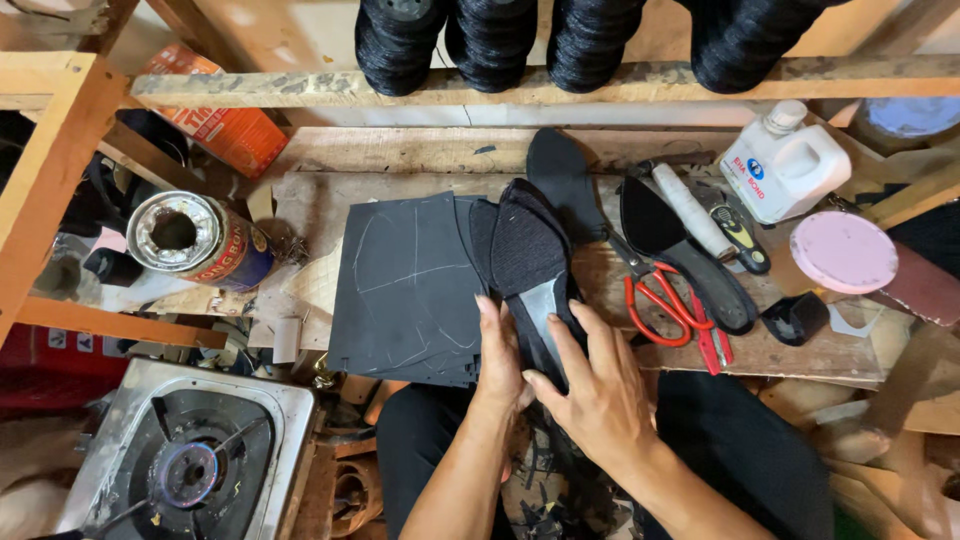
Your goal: The person cuts black insole material into shoe shapes using red-handled scissors, following a white outline. After cutting, the person stacks the finished insoles and compares them to existing insoles on a shelf.
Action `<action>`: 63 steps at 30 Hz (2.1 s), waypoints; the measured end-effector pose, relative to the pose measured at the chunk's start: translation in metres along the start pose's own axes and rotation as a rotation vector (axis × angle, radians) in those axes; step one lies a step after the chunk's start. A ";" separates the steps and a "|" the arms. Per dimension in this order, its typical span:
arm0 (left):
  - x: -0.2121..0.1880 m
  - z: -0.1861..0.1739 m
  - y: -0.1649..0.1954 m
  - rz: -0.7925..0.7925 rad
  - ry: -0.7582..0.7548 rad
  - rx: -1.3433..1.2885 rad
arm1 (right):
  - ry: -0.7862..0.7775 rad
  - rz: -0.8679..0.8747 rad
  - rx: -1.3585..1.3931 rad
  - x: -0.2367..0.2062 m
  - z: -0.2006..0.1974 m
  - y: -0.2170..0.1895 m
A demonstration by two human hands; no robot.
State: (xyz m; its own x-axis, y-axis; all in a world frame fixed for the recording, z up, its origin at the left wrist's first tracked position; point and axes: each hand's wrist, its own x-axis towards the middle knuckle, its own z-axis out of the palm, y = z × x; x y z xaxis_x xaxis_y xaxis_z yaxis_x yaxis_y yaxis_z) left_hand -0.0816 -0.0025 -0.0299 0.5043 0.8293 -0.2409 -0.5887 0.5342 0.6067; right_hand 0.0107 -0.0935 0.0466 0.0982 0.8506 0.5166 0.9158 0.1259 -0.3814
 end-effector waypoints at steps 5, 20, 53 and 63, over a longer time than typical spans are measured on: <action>-0.005 0.006 0.007 0.010 -0.063 0.057 | -0.051 0.053 0.030 0.004 -0.002 0.000; -0.006 0.023 0.015 0.099 -0.303 -0.070 | 0.130 0.203 0.223 -0.001 -0.037 0.063; -0.003 0.014 0.011 0.020 -0.254 -0.072 | 0.043 0.271 0.129 -0.021 -0.041 0.109; -0.002 0.019 0.010 0.056 -0.260 -0.124 | 0.121 0.303 0.201 -0.017 -0.040 0.088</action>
State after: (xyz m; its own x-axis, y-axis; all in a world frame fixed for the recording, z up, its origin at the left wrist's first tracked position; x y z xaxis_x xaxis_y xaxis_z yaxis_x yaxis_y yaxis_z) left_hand -0.0768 -0.0020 -0.0089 0.6044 0.7967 0.0025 -0.6850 0.5181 0.5122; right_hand 0.1055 -0.1171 0.0352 0.4087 0.7997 0.4397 0.7450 -0.0141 -0.6669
